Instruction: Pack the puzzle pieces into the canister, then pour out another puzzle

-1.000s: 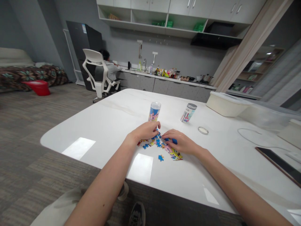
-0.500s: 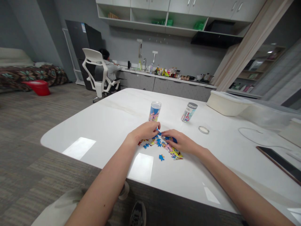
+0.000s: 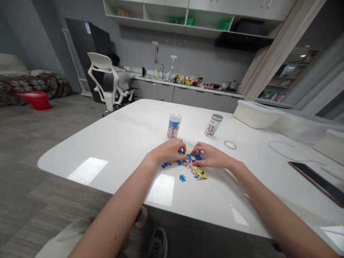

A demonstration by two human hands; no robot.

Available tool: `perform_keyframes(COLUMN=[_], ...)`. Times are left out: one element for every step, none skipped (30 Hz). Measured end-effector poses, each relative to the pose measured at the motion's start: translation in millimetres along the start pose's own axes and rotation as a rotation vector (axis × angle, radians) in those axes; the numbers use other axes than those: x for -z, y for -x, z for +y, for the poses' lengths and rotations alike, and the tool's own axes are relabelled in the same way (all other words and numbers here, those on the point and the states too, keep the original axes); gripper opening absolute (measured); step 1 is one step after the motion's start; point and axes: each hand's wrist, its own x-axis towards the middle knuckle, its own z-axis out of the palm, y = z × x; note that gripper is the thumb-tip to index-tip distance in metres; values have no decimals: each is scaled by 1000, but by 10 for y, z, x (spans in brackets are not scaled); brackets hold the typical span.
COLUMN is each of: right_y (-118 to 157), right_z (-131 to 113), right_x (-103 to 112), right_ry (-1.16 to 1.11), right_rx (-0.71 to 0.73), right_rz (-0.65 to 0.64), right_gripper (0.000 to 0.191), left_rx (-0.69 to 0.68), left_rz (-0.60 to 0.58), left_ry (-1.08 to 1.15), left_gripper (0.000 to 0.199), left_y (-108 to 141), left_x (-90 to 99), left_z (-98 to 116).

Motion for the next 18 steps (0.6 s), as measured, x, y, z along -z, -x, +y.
perform_keyframes(right_y=[-4,-7,-11,-13,-14,-15,-15,-16,-17,-18,-19,-21,-23,-24,-25,-25,-25,-24], right_z=[9,16,22,26,27,24,19,11,2,-8,-17,-24,-28,-30,-30,-29,-28,-27], right_x=[-4,-10,-17,-22,-27,-30,-31,-31,-31,-31,-30,-29,-29,-29,-29,-30,-32,-33], right_ry=[-22,-43,-61,-78,-93,-107,-122,-137,-150,-158,-162,-163,-162,-161,-161,-160,-156,-151], right_rx=[-5,-11,-22,-39,-60,-83,-103,-118,-125,-124,-118,-110,-101,-92,-81,-69,-58,-46], right_rz=[-6,-11,-15,-18,-20,-22,-25,-29,-34,-36,-38,-39,-39,-39,-40,-38,-34,-29], right_gripper=[31,31,32,34,37,39,41,41,41,39,38,36,35,33,32,29,27,25], left_rx=[-6,-10,-9,-7,-6,-4,-2,-2,-2,-2,-1,1,1,-2,-7,-14,-21,-25], left_rz=[-11,-22,-31,-39,-46,-51,-53,-54,-53,-54,-56,-57,-57,-58,-60,-63,-67,-75], left_ry=[9,15,18,19,22,25,29,34,40,45,52,59,65,71,76,79,80,79], left_gripper=[22,21,20,18,16,15,15,14,14,14,13,12,11,11,12,14,16,17], left_y=[-7,-14,-22,-29,-35,-41,-44,-47,-49,-50,-51,-52,-54,-56,-58,-59,-60,-60], left_x=[-14,-25,-35,-43,-49,-53,-56,-60,-64,-68,-74,-80,-87,-94,-100,-104,-107,-109], left_z=[18,35,50,63,72,78,81,82,80,78,74,70,67,64,63,62,64,66])
